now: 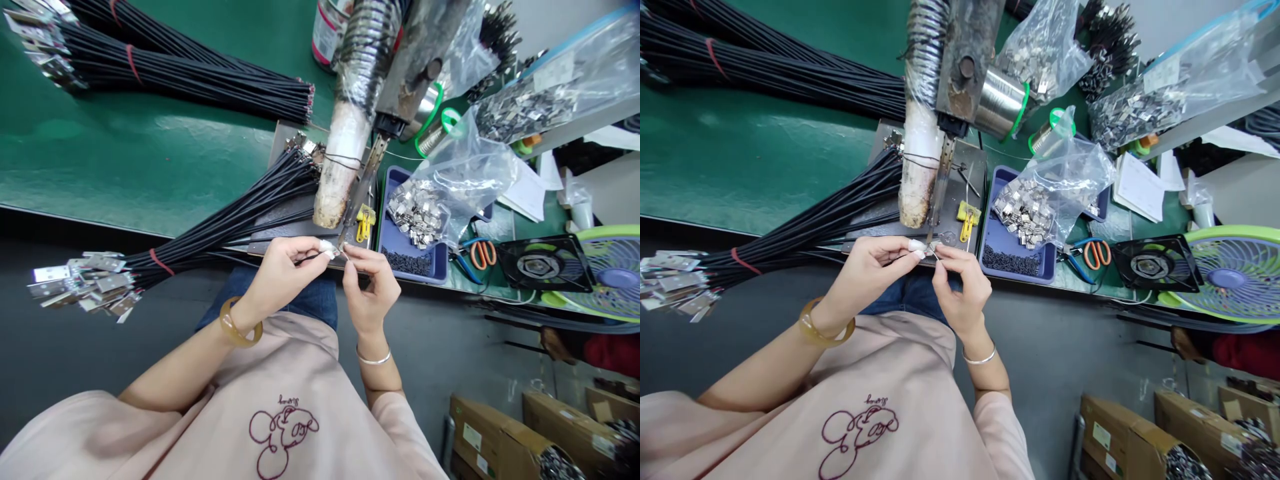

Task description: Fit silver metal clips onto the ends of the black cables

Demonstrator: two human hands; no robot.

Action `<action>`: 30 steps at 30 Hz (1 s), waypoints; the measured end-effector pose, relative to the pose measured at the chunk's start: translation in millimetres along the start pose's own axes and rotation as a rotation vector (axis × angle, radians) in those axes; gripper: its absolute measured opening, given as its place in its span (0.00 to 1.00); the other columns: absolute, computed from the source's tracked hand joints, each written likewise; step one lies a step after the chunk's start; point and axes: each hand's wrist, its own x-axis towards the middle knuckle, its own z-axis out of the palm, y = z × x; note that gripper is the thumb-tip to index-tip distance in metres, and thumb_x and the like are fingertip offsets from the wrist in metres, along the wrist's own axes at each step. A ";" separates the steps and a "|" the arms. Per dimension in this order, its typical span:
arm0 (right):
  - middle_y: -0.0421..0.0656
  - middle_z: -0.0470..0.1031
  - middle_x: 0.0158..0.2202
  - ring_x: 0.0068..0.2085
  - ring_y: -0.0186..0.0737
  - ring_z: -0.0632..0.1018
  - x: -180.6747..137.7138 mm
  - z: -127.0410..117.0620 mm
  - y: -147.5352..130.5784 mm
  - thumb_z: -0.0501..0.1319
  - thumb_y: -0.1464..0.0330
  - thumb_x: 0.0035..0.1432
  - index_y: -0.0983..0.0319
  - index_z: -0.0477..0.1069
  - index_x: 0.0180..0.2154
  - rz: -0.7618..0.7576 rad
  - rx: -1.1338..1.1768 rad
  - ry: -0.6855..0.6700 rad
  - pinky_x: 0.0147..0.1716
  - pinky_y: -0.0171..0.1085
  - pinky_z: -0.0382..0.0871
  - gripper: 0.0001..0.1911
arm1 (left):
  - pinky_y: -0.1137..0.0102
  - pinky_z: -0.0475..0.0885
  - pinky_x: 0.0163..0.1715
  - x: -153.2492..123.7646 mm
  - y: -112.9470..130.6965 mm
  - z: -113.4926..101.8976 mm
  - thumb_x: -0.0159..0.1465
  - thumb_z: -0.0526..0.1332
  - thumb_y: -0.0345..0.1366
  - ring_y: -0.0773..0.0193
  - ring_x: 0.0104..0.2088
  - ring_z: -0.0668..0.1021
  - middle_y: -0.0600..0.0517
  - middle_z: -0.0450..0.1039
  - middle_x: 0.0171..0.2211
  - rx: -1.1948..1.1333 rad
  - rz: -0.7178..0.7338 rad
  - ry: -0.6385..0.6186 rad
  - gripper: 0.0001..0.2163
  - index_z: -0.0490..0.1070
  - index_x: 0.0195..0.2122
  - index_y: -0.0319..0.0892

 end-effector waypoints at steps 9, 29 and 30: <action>0.45 0.85 0.43 0.42 0.38 0.86 4.3 1.6 0.8 0.64 0.78 0.61 0.58 0.69 0.39 -0.319 -0.275 0.034 0.40 0.35 0.83 0.10 | 0.75 0.64 0.24 2.5 -2.7 3.2 0.60 0.63 0.34 0.70 0.23 0.68 0.55 0.68 0.21 0.088 0.058 0.057 0.06 0.77 0.28 0.38; 0.45 0.85 0.41 0.39 0.38 0.86 7.8 -0.5 0.4 0.66 0.78 0.58 0.58 0.69 0.37 -0.393 -0.301 0.013 0.38 0.33 0.83 0.11 | 0.75 0.61 0.23 1.9 -2.8 2.6 0.59 0.63 0.32 0.71 0.23 0.66 0.55 0.66 0.20 0.102 0.059 0.060 0.06 0.77 0.26 0.38; 0.45 0.85 0.41 0.39 0.38 0.86 7.6 -0.8 0.6 0.65 0.78 0.59 0.57 0.69 0.37 -0.393 -0.306 0.015 0.37 0.34 0.83 0.11 | 0.76 0.61 0.22 1.9 -2.3 3.0 0.59 0.63 0.32 0.71 0.22 0.66 0.55 0.66 0.20 0.104 0.060 0.061 0.06 0.76 0.26 0.38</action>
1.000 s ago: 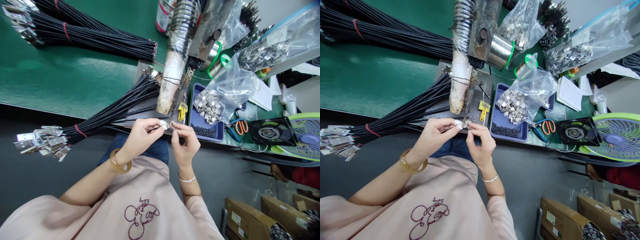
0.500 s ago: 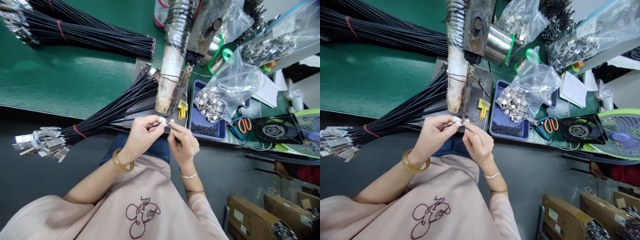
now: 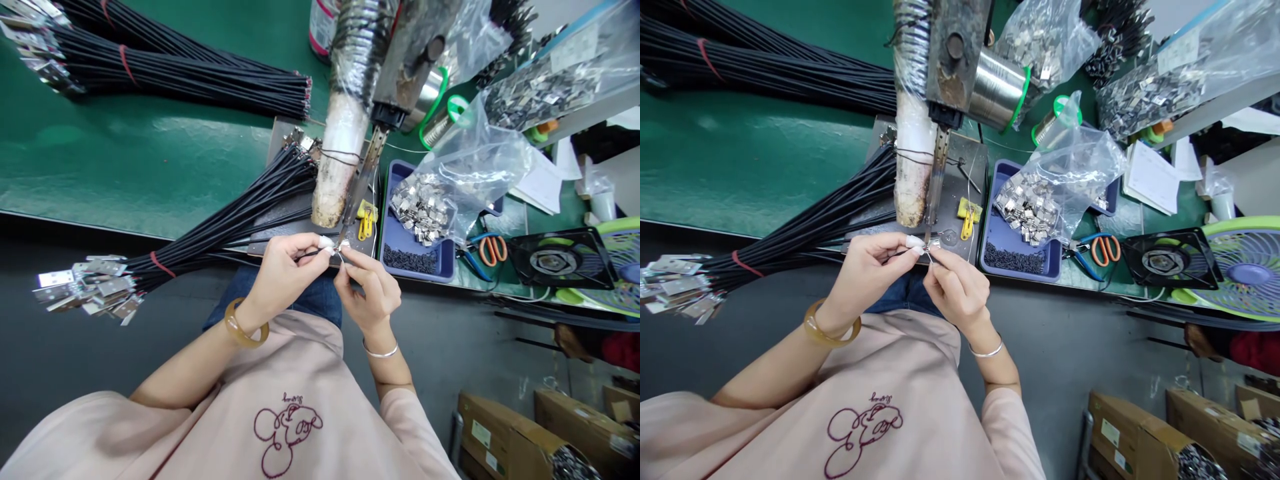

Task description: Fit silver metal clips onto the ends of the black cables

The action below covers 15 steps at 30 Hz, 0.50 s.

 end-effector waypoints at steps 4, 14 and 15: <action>0.44 0.85 0.41 0.39 0.38 0.86 1.7 -3.2 -0.4 0.66 0.77 0.59 0.57 0.71 0.39 0.052 0.026 0.025 0.37 0.35 0.83 0.10 | 0.77 0.60 0.20 -1.0 5.9 0.5 0.59 0.63 0.31 0.73 0.21 0.65 0.55 0.70 0.21 0.007 0.017 -0.012 0.06 0.78 0.27 0.38; 0.42 0.83 0.42 0.42 0.38 0.85 12.9 -10.8 -4.8 0.64 0.75 0.62 0.59 0.74 0.34 0.454 0.346 -0.116 0.37 0.36 0.83 0.05 | 0.80 0.59 0.17 -2.4 10.6 0.6 0.58 0.63 0.26 0.75 0.19 0.64 0.55 0.72 0.21 0.080 0.154 0.048 0.07 0.80 0.27 0.37; 0.42 0.83 0.42 0.43 0.38 0.85 13.1 -10.5 -4.7 0.64 0.75 0.62 0.58 0.74 0.35 0.438 0.333 -0.118 0.38 0.37 0.83 0.05 | 0.81 0.59 0.17 -1.7 10.1 0.6 0.58 0.62 0.26 0.75 0.19 0.64 0.55 0.72 0.21 0.084 0.153 0.048 0.07 0.80 0.27 0.37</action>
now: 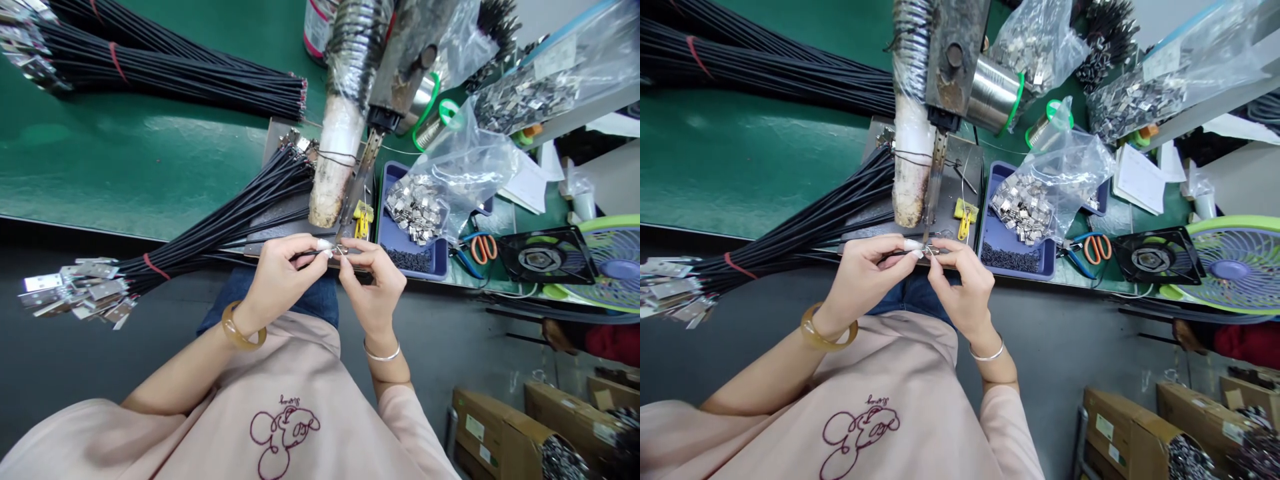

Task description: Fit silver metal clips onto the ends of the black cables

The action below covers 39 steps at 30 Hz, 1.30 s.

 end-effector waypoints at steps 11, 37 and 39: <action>0.41 0.84 0.41 0.45 0.39 0.84 6.2 -1.3 -3.5 0.65 0.77 0.60 0.58 0.74 0.35 -0.125 -0.079 0.001 0.47 0.41 0.82 0.08 | 0.79 0.62 0.17 3.5 3.0 -1.4 0.57 0.63 0.27 0.73 0.21 0.69 0.54 0.75 0.23 0.029 0.008 0.034 0.06 0.81 0.29 0.39; 0.42 0.84 0.40 0.46 0.39 0.85 8.3 -6.3 -7.5 0.63 0.77 0.60 0.58 0.73 0.34 -0.120 -0.104 -0.056 0.46 0.38 0.81 0.08 | 0.74 0.58 0.21 6.5 2.8 -5.2 0.58 0.63 0.31 0.72 0.20 0.61 0.58 0.60 0.17 0.051 -0.042 -0.036 0.06 0.78 0.25 0.38; 0.42 0.84 0.40 0.46 0.39 0.85 7.4 -6.8 -7.0 0.63 0.77 0.61 0.58 0.72 0.34 -0.107 -0.110 -0.072 0.45 0.38 0.81 0.08 | 0.73 0.56 0.21 6.9 3.1 -5.9 0.57 0.63 0.30 0.72 0.20 0.59 0.59 0.55 0.16 0.066 -0.033 -0.068 0.07 0.76 0.23 0.38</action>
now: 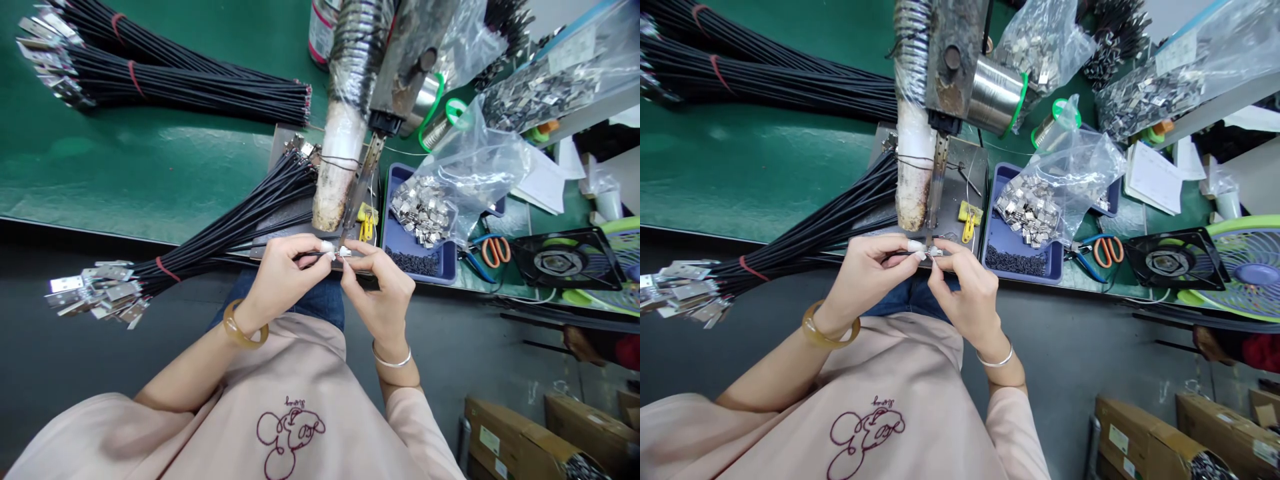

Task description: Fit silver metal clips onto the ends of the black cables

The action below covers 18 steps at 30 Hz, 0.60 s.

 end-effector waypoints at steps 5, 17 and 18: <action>0.43 0.84 0.43 0.45 0.39 0.85 -0.6 -1.6 0.7 0.62 0.76 0.62 0.58 0.72 0.35 0.022 -0.017 -0.024 0.42 0.37 0.81 0.06 | 0.73 0.55 0.21 0.0 0.1 -0.8 0.58 0.63 0.30 0.72 0.20 0.59 0.59 0.54 0.16 0.004 0.001 -0.013 0.07 0.75 0.23 0.39; 0.44 0.84 0.42 0.43 0.38 0.85 -11.1 7.9 3.6 0.64 0.78 0.60 0.57 0.72 0.39 -0.134 -0.155 0.111 0.43 0.35 0.81 0.10 | 0.77 0.68 0.21 -9.1 -6.0 2.8 0.57 0.66 0.31 0.73 0.19 0.70 0.55 0.73 0.20 -0.261 -0.185 -0.058 0.03 0.76 0.28 0.38; 0.44 0.84 0.42 0.42 0.38 0.85 -12.5 9.1 3.5 0.64 0.78 0.60 0.57 0.73 0.38 -0.116 -0.133 0.120 0.42 0.35 0.81 0.10 | 0.78 0.68 0.20 -9.7 -6.4 2.8 0.58 0.66 0.31 0.73 0.18 0.70 0.56 0.73 0.20 -0.283 -0.190 -0.042 0.02 0.75 0.29 0.38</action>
